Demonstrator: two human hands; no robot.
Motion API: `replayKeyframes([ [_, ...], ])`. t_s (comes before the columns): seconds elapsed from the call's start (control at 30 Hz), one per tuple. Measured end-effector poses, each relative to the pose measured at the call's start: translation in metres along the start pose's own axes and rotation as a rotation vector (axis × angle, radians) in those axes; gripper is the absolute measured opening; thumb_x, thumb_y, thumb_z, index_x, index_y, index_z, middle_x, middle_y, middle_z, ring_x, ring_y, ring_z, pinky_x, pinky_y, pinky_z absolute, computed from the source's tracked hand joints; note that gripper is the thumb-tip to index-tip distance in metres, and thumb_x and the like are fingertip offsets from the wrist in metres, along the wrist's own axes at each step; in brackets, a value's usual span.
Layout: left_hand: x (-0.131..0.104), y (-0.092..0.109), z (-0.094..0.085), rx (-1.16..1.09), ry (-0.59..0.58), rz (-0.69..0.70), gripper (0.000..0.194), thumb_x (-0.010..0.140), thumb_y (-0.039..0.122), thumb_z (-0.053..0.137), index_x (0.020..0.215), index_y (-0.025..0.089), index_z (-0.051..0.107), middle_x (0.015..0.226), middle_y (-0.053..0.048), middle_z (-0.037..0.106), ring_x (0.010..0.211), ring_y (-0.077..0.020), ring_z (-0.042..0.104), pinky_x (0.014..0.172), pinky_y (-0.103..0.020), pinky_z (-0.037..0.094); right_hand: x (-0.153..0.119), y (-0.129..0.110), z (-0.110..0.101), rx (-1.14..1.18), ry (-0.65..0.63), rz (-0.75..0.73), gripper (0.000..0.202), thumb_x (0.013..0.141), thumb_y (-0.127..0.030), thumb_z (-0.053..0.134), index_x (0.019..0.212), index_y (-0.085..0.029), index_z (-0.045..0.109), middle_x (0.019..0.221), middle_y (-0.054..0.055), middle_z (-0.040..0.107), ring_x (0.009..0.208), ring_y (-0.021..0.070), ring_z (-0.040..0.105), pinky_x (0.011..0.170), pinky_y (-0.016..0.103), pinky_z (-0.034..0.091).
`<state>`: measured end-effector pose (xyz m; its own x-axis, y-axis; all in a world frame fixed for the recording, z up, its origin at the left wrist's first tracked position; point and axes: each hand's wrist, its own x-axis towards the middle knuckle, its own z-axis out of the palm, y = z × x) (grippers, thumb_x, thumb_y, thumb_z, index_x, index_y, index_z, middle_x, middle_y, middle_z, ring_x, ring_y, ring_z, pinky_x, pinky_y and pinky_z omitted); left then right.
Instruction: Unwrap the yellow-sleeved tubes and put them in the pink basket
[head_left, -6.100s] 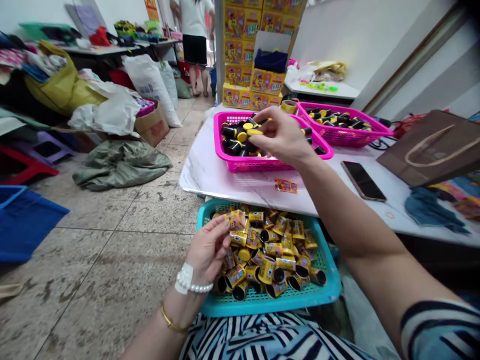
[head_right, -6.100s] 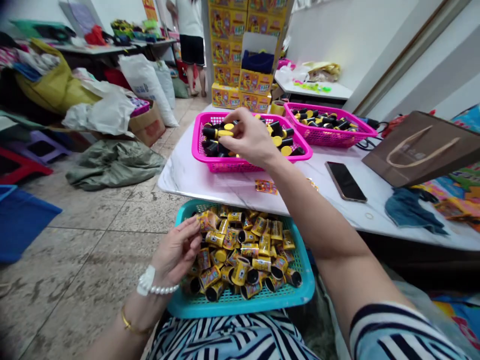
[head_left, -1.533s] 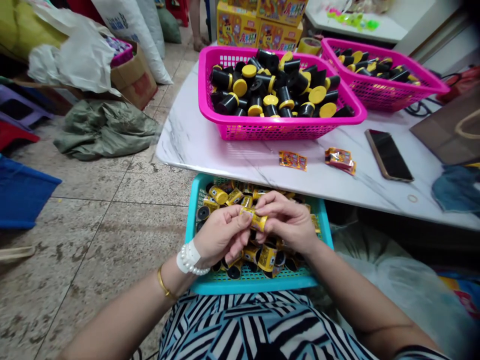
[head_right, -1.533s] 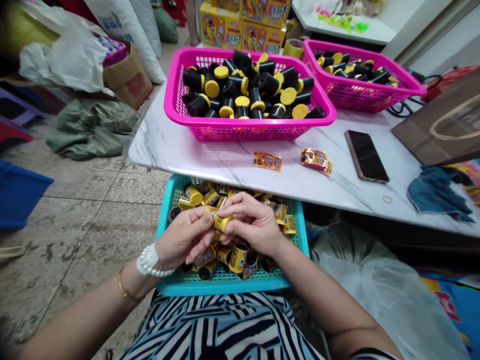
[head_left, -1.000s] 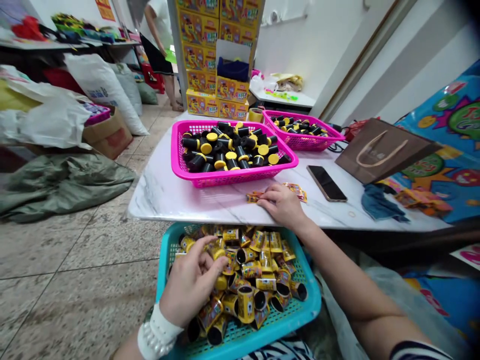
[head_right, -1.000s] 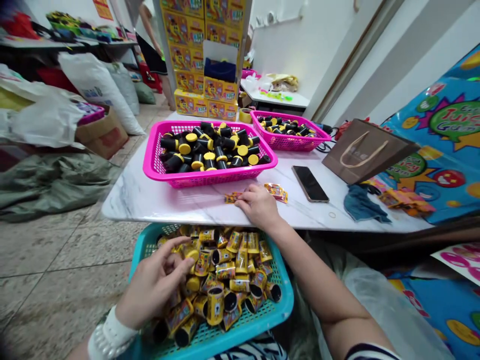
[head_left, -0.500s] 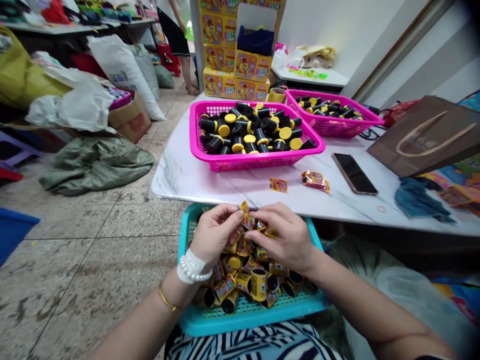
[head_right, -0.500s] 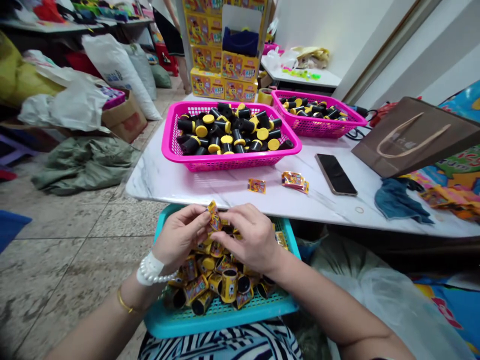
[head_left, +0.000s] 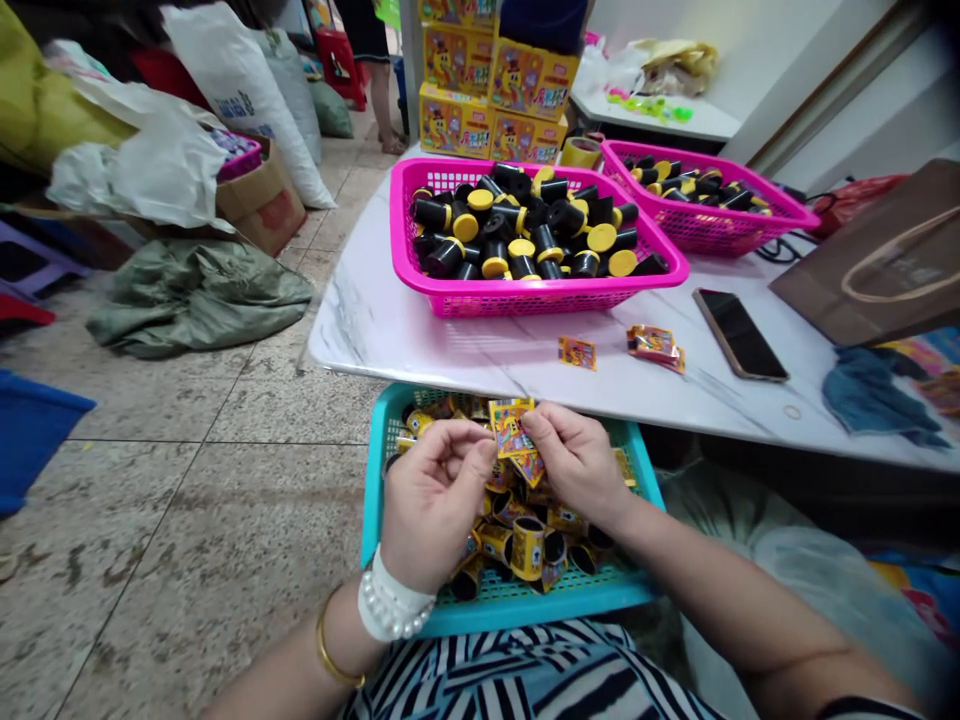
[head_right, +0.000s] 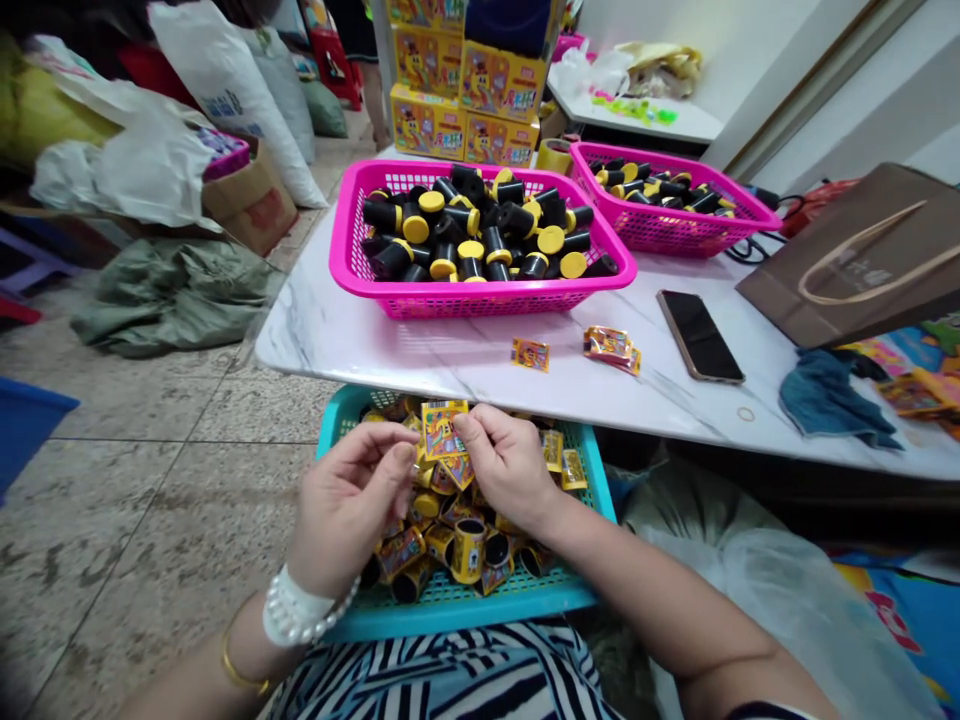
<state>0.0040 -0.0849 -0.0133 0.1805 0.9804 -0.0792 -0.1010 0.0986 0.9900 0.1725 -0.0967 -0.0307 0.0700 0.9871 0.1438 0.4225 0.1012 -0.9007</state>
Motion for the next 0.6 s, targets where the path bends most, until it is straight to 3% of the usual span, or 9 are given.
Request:
replayKeyframes([
  [0.13,0.008,-0.01,0.003,-0.066,0.015,-0.077,0.026,0.079,0.036,0.076,0.087,0.017,0.061,0.061,0.005,0.058,0.041,-0.0046,0.045,0.038,-0.017,0.033,-0.003,-0.003,0.002,-0.097,0.0,-0.125,0.043,0.1,-0.036,0.049,0.061,-0.02,0.04,0.056,-0.006,0.035,0.051,0.0074,0.033,0.05,0.022,0.027],
  [0.23,0.023,-0.015,-0.001,-0.061,-0.02,-0.126,0.025,0.078,0.035,0.076,0.074,0.017,0.061,0.048,0.007,0.052,0.039,-0.005,0.043,0.038,-0.016,0.031,0.014,0.001,-0.008,-0.219,-0.013,-0.226,0.045,0.101,-0.037,0.048,0.059,-0.019,0.044,0.053,-0.006,0.039,0.049,0.0075,0.037,0.051,0.022,0.03],
  [0.37,0.037,-0.013,-0.012,-0.051,0.063,-0.098,0.021,0.076,0.032,0.078,0.07,0.016,0.065,0.044,0.007,0.05,0.038,-0.0041,0.038,0.037,-0.016,0.028,0.059,0.01,-0.037,-0.673,0.187,-0.298,0.046,0.097,-0.047,0.051,0.062,-0.018,0.058,0.062,0.001,0.053,0.061,0.0137,0.05,0.059,0.027,0.037],
  [0.43,0.038,-0.011,-0.014,-0.02,0.087,-0.082,0.02,0.075,0.031,0.078,0.069,0.016,0.067,0.043,0.007,0.05,0.037,-0.0043,0.038,0.037,-0.017,0.027,0.069,0.007,-0.045,-0.798,0.286,-0.331,0.037,0.093,-0.05,0.058,0.079,-0.016,0.069,0.081,0.008,0.063,0.079,0.02,0.057,0.07,0.031,0.042],
  [0.53,0.036,-0.009,-0.012,0.04,0.108,-0.056,0.019,0.075,0.031,0.078,0.068,0.017,0.068,0.043,0.007,0.051,0.038,-0.0053,0.039,0.038,-0.018,0.029,0.056,-0.006,-0.035,-0.557,0.243,-0.358,0.036,0.093,-0.045,0.059,0.112,-0.016,0.067,0.098,0.009,0.065,0.09,0.021,0.059,0.079,0.033,0.046],
  [0.6,0.035,-0.01,-0.008,0.067,0.111,-0.016,0.018,0.075,0.031,0.077,0.069,0.017,0.069,0.048,0.005,0.055,0.042,-0.006,0.041,0.04,-0.018,0.031,0.039,-0.013,-0.017,-0.284,0.041,-0.258,0.027,0.096,-0.041,0.055,0.1,-0.017,0.066,0.081,0.003,0.062,0.073,0.0156,0.056,0.069,0.028,0.045],
])
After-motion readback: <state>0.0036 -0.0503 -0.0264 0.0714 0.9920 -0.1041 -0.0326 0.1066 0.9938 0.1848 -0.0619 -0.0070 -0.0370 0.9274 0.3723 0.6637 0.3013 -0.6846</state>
